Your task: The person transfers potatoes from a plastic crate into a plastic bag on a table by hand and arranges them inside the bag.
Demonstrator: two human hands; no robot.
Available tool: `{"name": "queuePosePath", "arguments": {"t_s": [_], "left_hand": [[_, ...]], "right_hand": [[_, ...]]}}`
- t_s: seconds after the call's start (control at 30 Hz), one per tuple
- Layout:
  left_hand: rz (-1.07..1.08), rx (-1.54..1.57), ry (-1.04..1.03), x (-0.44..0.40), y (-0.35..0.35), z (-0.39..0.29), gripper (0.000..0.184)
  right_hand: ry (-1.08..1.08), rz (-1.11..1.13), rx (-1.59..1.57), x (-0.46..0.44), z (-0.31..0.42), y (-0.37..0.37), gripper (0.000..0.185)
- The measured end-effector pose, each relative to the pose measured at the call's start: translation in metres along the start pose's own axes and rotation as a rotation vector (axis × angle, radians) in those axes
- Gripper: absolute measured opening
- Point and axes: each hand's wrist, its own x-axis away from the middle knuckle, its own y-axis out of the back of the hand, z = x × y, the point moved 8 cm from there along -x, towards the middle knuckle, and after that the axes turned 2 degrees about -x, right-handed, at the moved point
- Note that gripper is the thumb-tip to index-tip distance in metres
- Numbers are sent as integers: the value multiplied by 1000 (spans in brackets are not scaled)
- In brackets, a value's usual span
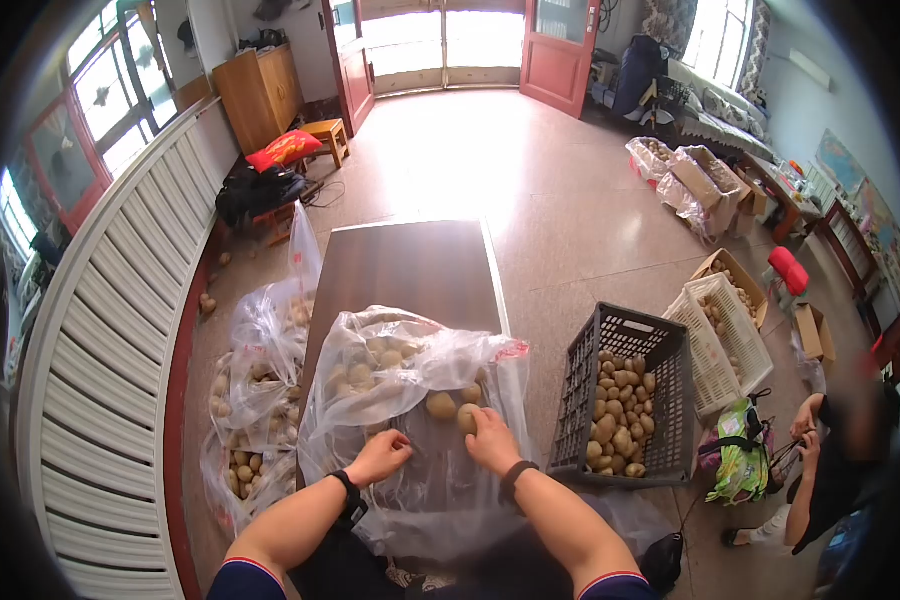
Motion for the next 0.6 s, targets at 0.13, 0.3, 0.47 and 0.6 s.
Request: {"name": "queuePosePath", "arguments": {"t_s": [0.13, 0.3, 0.47, 0.6], "left_hand": [[-128, -130, -47, 0, -10, 9, 42], [-116, -312, -132, 13, -31, -31, 56], [-38, -603, -49, 19, -42, -39, 55], [-23, -655, -46, 17, -48, -42, 52]], "right_hand": [[82, 143, -131, 17, 16, -25, 50], [250, 313, -343, 43, 33, -59, 45], [203, 358, -218, 55, 28, -54, 44], [112, 302, -264, 49, 17, -40, 42]]}}
